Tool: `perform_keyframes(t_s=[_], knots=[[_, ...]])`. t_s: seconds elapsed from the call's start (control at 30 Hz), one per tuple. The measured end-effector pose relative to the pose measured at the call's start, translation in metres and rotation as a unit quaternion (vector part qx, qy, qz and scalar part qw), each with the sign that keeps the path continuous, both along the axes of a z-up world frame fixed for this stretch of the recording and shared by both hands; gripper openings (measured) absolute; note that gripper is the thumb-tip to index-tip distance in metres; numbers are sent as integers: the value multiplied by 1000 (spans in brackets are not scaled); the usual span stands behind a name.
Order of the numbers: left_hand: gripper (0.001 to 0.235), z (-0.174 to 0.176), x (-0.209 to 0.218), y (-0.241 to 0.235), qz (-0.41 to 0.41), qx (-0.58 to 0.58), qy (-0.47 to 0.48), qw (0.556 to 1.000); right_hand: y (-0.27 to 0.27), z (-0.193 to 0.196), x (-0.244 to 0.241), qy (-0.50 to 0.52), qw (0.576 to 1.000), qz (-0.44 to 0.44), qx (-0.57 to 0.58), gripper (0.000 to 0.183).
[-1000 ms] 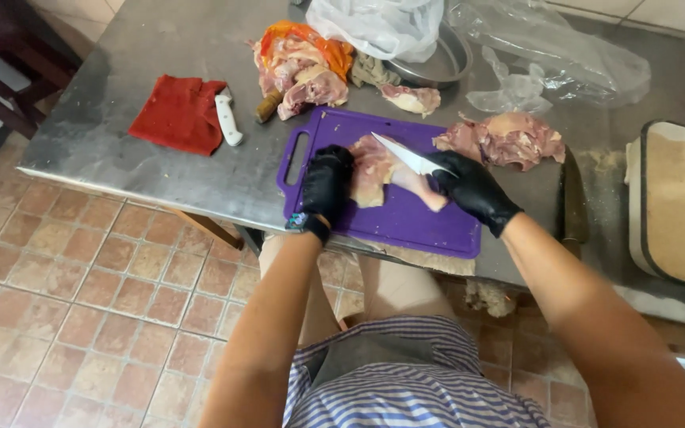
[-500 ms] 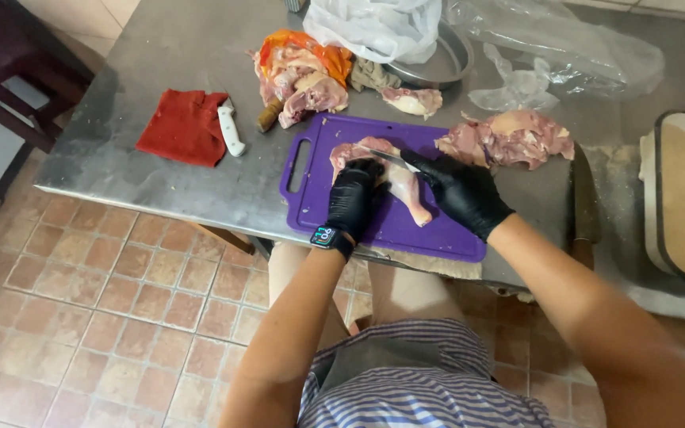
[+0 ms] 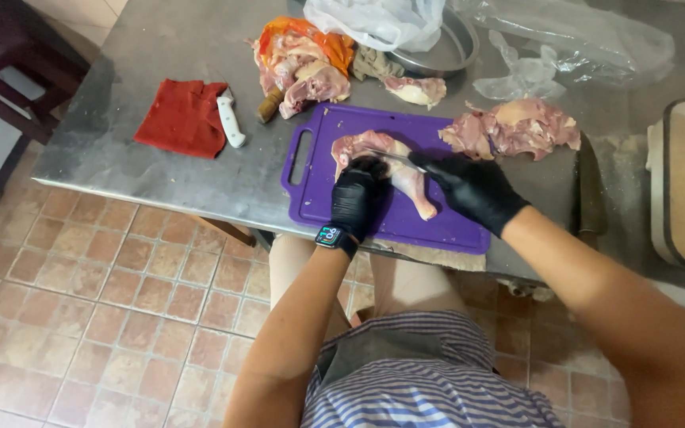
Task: Trimming and deboning raw chicken pieces on a purple cutting board using a knife.
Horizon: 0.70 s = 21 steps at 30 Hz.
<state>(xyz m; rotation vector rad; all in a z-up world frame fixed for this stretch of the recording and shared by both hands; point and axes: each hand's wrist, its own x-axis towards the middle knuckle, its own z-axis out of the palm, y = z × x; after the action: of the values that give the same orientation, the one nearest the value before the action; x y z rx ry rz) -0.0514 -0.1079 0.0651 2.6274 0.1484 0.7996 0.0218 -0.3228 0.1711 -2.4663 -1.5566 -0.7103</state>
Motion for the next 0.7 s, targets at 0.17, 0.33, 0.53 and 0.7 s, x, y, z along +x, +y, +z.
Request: perform_keyframes(t_s=[0.17, 0.33, 0.53, 0.7], knots=[[39, 0, 1, 10, -21, 11, 3, 1000, -15, 15, -14, 20, 999, -26, -29, 48], [40, 1, 0, 11, -23, 18, -10, 1000, -46, 56, -36, 189, 967, -142, -90, 41], [38, 2, 2, 13, -27, 27, -39, 999, -11, 62, -49, 238, 951, -163, -112, 42], [37, 1, 1, 7, -42, 28, -61, 997, -20, 46, -45, 160, 965, -127, -165, 58]])
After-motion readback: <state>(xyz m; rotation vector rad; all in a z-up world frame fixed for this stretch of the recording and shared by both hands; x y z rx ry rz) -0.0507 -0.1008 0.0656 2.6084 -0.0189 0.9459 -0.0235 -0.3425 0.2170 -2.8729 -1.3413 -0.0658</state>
